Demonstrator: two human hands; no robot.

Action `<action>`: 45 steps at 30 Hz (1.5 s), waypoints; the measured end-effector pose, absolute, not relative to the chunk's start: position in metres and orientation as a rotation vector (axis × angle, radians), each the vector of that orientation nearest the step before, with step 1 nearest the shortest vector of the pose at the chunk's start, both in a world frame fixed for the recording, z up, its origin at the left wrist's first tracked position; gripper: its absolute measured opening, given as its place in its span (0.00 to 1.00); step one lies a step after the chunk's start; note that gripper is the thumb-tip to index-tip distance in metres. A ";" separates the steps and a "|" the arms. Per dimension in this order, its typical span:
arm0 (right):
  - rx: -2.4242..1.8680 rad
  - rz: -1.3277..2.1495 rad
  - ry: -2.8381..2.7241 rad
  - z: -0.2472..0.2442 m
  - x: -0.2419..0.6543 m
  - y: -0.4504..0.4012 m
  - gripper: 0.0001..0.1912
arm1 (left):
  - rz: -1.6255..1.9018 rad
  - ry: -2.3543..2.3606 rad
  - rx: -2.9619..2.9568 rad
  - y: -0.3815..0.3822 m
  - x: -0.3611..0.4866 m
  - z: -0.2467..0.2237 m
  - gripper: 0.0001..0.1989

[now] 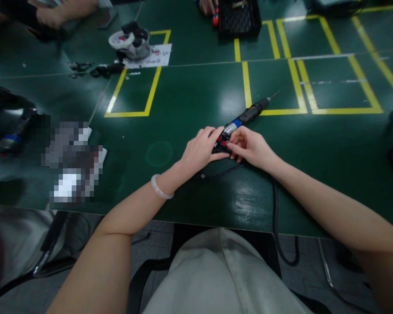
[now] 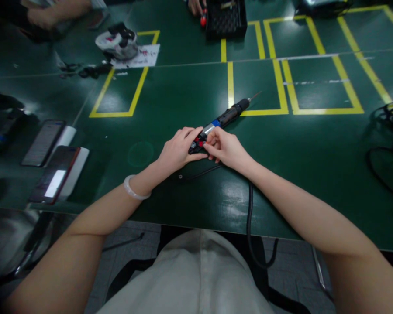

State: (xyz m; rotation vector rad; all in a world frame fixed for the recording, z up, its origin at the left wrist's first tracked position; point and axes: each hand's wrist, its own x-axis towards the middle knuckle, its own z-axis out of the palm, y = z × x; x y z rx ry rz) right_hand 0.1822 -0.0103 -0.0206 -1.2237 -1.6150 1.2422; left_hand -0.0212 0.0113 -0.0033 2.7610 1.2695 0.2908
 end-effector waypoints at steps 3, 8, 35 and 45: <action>-1.225 0.835 -1.919 -0.019 0.184 -0.012 0.08 | 0.281 1.277 2.733 0.012 -0.022 -0.004 0.39; -1.134 0.276 -2.318 -0.018 0.189 -0.017 0.06 | 0.255 1.282 2.724 0.012 -0.022 -0.003 0.38; -1.004 0.068 -2.549 -0.017 0.198 -0.014 0.22 | 0.291 1.323 2.771 0.007 -0.017 -0.004 0.33; -1.120 0.211 -2.336 -0.020 0.201 -0.014 0.18 | 0.235 1.418 2.772 0.016 -0.014 -0.006 0.26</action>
